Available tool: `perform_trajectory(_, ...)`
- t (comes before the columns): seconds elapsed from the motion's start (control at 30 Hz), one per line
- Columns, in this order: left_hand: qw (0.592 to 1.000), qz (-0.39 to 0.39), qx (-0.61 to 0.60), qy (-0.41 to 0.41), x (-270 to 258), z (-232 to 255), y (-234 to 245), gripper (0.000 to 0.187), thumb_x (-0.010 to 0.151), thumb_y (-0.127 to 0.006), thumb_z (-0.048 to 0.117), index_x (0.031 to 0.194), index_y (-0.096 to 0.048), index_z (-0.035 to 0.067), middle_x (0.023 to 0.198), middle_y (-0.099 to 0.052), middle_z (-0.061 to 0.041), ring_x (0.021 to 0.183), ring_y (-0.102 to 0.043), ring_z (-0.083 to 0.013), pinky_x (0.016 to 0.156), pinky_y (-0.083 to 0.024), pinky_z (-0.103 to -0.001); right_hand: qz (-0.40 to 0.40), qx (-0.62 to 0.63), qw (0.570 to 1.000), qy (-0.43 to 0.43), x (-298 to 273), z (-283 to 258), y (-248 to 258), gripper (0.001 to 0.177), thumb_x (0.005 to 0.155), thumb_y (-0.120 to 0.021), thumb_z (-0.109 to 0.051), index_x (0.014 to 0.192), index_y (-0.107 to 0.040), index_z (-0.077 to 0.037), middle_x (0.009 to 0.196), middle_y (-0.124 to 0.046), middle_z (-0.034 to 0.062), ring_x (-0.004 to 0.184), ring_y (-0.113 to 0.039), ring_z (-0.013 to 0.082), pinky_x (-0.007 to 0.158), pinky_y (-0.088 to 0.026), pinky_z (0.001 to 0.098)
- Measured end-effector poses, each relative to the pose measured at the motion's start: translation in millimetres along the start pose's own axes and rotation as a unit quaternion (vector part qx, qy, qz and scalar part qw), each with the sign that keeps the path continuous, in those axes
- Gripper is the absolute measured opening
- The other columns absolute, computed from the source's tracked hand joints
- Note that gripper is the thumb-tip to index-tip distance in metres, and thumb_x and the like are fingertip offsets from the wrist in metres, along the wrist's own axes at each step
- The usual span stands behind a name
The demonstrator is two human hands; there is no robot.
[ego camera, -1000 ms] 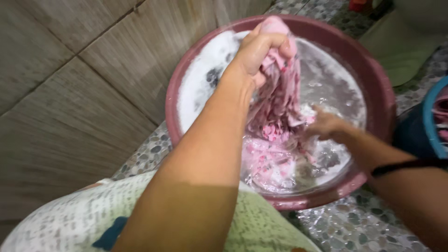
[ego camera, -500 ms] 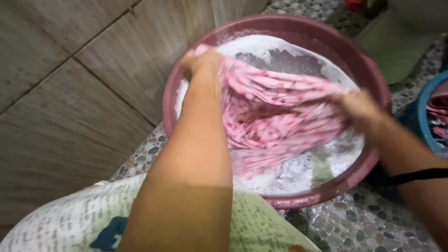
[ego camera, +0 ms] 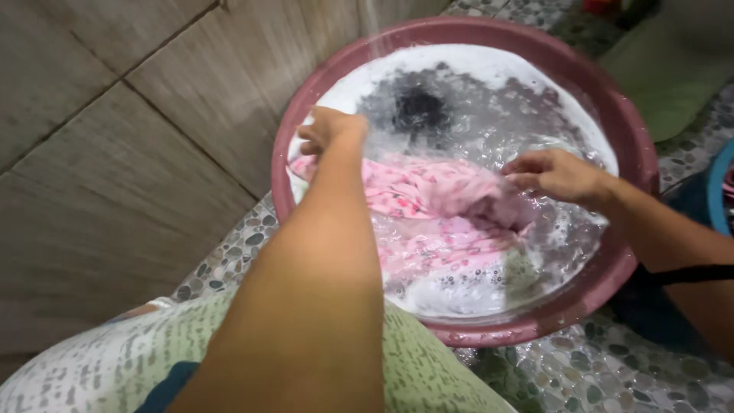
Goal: The person hand-washes various garments in a pink basin filled with soapy water. They scrub, rinse, and wring out items including a dark shirt, a patterned cloth, a red garment, and a pink floral piece, then transfer them to a blue bucket.
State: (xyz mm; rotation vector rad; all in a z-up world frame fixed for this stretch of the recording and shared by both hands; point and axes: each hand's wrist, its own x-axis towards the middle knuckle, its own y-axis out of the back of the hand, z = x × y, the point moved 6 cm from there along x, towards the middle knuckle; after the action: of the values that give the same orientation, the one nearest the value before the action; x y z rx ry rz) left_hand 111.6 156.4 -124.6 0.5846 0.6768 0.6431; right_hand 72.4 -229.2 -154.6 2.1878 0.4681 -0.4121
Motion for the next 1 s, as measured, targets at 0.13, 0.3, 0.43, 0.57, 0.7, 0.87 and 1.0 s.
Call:
perform_trajectory(0.13, 0.962, -0.153, 0.187, -0.124, -10, 0, -63, 0.051, 0.085, -0.073, 0.026, 0.132, -0.067, 0.008, 0.150, -0.050, -0.016, 0.137, -0.048, -0.0386, 0.111, -0.043, -0.051, 0.061, 0.002, 0.998, 0.033, 31, 48, -23, 0.068, 0.079, -0.074, -0.014, 0.144, -0.054, -0.006, 0.146, -0.054, 0.0140, 0.122, -0.058, 0.0296, 0.102, -0.049, 0.0454)
perform_trajectory(0.3, 0.905, -0.238, 0.261, -0.236, -32, -10, -90, 0.066, 0.078, -0.082, 0.032, 0.135, -0.059, 0.007, 0.142, -0.059, -0.016, 0.133, -0.055, -0.0346, 0.108, -0.047, -0.046, -0.118, -0.036, 0.991, -0.059, 41, 62, -158, 0.051, 0.084, -0.083, -0.034, 0.119, -0.075, 0.001, 0.110, -0.079, 0.0203, 0.096, -0.076, 0.0293, 0.090, -0.059, 0.0419)
perform_trajectory(0.43, 0.874, -0.266, 0.297, -0.278, -50, -7, -90, 0.076, 0.066, -0.088, 0.013, 0.136, -0.058, 0.007, 0.138, -0.065, -0.020, 0.130, -0.061, -0.0361, 0.103, -0.053, -0.043, -0.076, 0.018, 0.996, 0.036, 14, 35, -197, 0.032, 0.078, -0.086, -0.021, 0.102, -0.077, -0.001, 0.085, -0.080, 0.0150, 0.075, -0.072, 0.0204, 0.073, -0.058, 0.0388)
perform_trajectory(0.57, 0.838, -0.280, 0.305, -0.355, -53, -19, -95, 0.079, 0.065, -0.081, 0.001, 0.141, -0.058, 0.003, 0.138, -0.065, -0.024, 0.126, -0.065, -0.0385, 0.098, -0.057, -0.046, -0.095, 0.346, 0.933, -0.018, -10, 16, -127, 0.021, 0.078, -0.067, 0.003, 0.097, -0.076, 0.006, 0.078, -0.074, 0.0205, 0.052, -0.065, 0.0204, 0.041, -0.047, 0.0314)
perform_trajectory(0.7, 0.776, -0.394, 0.307, -0.385, -49, -40, -136, 0.103, 0.058, -0.092, 0.003, 0.148, -0.043, 0.006, 0.134, -0.062, -0.019, 0.124, -0.063, -0.0328, 0.094, -0.057, -0.043, -0.063, 0.497, 0.862, 0.085, -35, -29, -34, 0.057, 0.060, -0.057, 0.014, 0.112, -0.070, -0.006, 0.093, -0.074, 0.0116, 0.068, -0.072, 0.0185, 0.042, -0.052, 0.0272)
perform_trajectory(0.87, 0.744, -0.486, 0.003, -0.459, -65, 1, -141, 0.078, 0.066, -0.078, 0.007, 0.144, -0.071, 0.004, 0.130, -0.078, -0.013, 0.117, -0.077, -0.0256, 0.097, -0.059, -0.034, -0.020, 0.412, 0.880, 0.236, -95, -100, 58, 0.060, 0.070, -0.055, 0.013, 0.128, -0.065, 0.002, 0.107, -0.075, 0.0189, 0.088, -0.074, 0.0270, 0.079, -0.065, 0.0402)
perform_trajectory(1.0, 0.841, -0.455, 0.059, -0.288, -62, 6, -114, 0.088, 0.055, -0.086, 0.005, 0.139, -0.060, 0.002, 0.121, -0.077, -0.024, 0.094, -0.073, -0.0286, 0.071, -0.059, -0.042, 0.083, 0.085, 0.987, 0.105, -105, -101, 89, 0.054, 0.084, -0.058, 0.015, 0.135, -0.065, -0.001, 0.114, -0.076, 0.0201, 0.098, -0.076, 0.0354, 0.080, -0.064, 0.0466)
